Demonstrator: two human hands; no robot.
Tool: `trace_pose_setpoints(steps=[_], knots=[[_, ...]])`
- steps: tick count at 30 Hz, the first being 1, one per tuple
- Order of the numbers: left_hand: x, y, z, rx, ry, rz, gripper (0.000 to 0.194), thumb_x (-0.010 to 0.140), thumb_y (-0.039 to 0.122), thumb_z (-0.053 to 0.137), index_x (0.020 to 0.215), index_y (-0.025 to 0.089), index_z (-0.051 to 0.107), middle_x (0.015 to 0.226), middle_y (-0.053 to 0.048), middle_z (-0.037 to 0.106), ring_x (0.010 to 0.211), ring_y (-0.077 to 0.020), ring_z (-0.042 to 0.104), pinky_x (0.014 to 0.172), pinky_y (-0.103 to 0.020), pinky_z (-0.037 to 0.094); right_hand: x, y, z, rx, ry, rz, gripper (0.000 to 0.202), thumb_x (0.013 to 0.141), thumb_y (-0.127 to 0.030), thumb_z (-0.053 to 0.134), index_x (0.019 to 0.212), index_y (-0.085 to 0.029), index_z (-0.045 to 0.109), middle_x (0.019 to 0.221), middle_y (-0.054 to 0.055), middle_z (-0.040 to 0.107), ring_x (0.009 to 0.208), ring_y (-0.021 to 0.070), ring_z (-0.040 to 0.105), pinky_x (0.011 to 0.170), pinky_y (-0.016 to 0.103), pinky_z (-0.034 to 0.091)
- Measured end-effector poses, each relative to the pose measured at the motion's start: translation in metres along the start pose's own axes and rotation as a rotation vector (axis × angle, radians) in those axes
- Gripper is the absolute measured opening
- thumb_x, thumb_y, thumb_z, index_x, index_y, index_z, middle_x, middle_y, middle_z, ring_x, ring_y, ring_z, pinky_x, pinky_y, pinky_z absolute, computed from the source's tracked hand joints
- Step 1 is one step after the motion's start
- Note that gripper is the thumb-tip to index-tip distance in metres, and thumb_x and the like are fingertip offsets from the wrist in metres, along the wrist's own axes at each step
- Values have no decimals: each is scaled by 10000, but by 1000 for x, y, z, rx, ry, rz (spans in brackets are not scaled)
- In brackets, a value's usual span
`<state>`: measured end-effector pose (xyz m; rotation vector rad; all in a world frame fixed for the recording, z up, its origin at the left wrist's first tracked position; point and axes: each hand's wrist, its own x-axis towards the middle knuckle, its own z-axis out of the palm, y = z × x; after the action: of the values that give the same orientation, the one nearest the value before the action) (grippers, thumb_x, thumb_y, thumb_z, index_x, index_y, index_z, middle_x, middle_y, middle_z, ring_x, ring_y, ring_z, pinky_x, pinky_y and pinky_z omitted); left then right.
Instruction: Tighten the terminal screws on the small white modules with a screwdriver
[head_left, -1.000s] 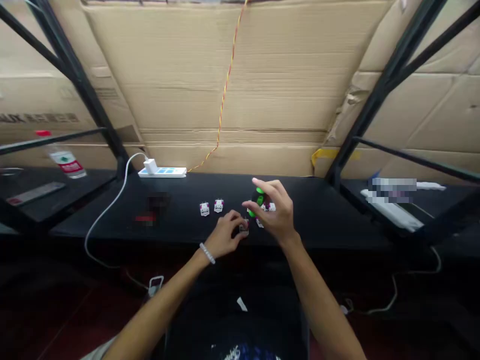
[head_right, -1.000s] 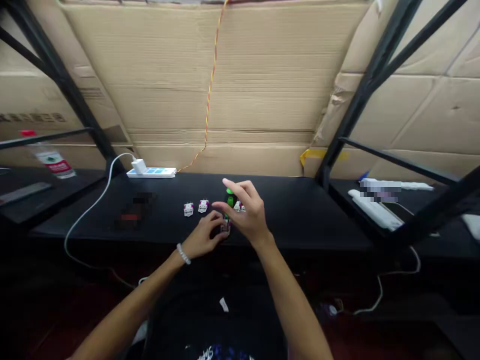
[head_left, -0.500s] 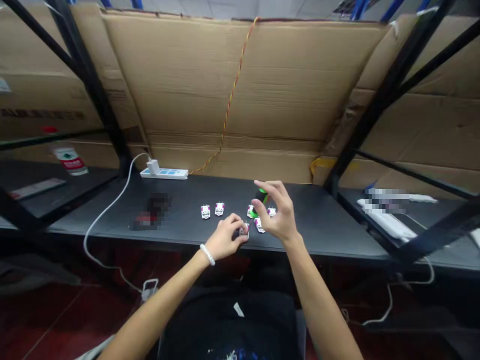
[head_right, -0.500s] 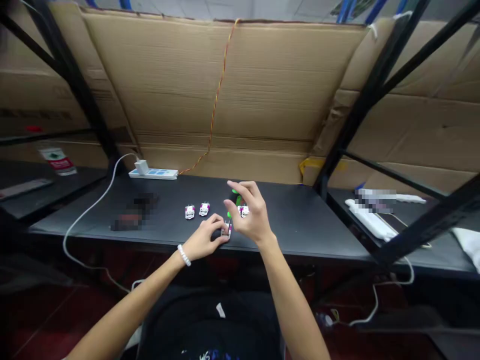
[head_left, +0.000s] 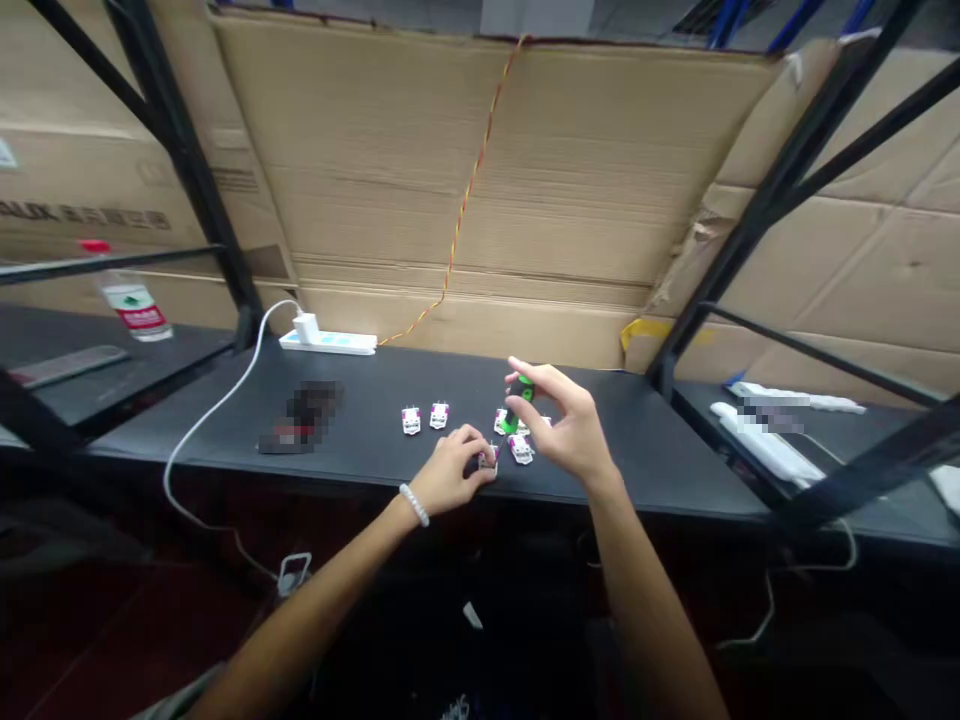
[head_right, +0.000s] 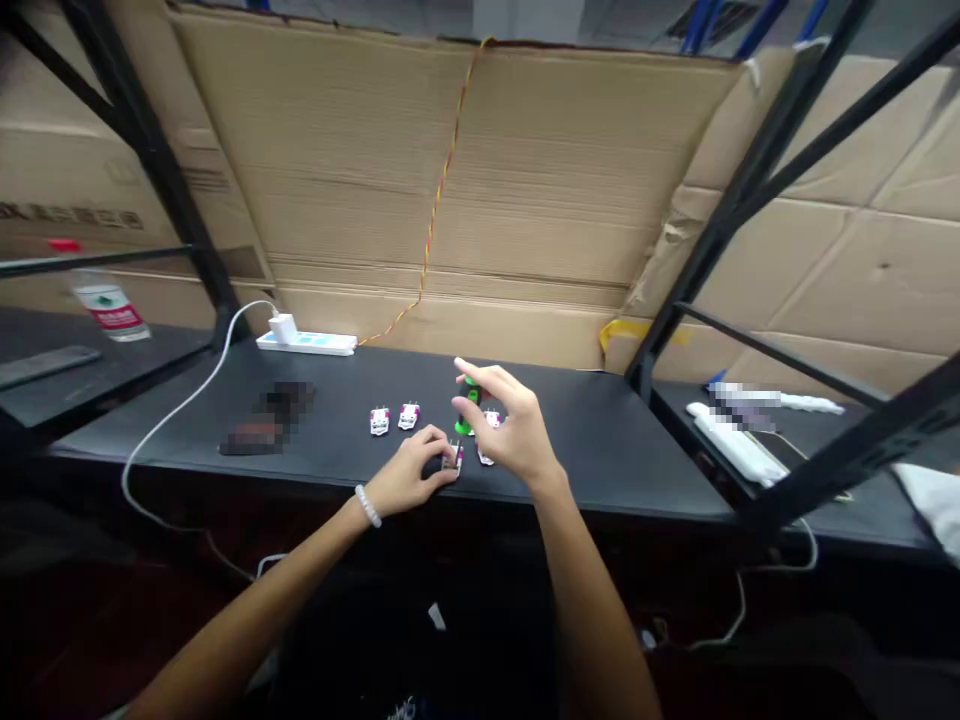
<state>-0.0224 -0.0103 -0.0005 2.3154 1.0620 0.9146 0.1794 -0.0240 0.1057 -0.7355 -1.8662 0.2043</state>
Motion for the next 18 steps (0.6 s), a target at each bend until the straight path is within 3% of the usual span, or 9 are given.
trace_pose_setpoints(steps=[3, 7, 10, 13, 18], knots=[[1, -1, 0, -27, 17, 36, 50, 911, 227, 739, 925, 213, 693, 1088, -62, 620, 1074, -261, 621, 1041, -453, 504, 2, -1, -1, -116, 54, -25, 374, 928, -345, 752, 1297, -288, 736, 1083, 78, 706, 911, 224, 688, 865, 418, 620], [1, -1, -2, -91, 18, 59, 47, 916, 216, 732, 921, 210, 685, 1068, -54, 603, 1018, -232, 632, 1010, -405, 534, 2, -1, -4, 61, -64, 4, 503, 1028, -265, 545, 1531, -290, 556, 1341, 110, 690, 1113, 239, 713, 992, 442, 594], [2, -1, -3, -106, -4, 47, 58, 916, 219, 733, 928, 212, 676, 1084, -49, 596, 1002, -223, 642, 1007, -397, 542, 4, 0, -4, 2, -41, 17, 419, 1001, -287, 631, 1419, -272, 660, 1123, 72, 726, 917, 203, 705, 880, 391, 608], [2, -2, -3, -110, -17, 54, 56, 931, 236, 719, 934, 212, 668, 1097, -50, 595, 1017, -224, 645, 1028, -404, 534, 4, 0, -4, -155, 4, -1, 393, 934, -361, 738, 1307, -239, 728, 987, 57, 644, 825, 198, 643, 832, 398, 607], [2, -5, -4, -99, -15, 59, 83, 938, 279, 715, 940, 206, 675, 1087, -53, 608, 1004, -222, 647, 1007, -397, 540, 3, 2, -6, -26, -105, -28, 527, 1048, -306, 514, 1574, -275, 496, 1384, 132, 614, 1200, 256, 654, 1079, 478, 553]])
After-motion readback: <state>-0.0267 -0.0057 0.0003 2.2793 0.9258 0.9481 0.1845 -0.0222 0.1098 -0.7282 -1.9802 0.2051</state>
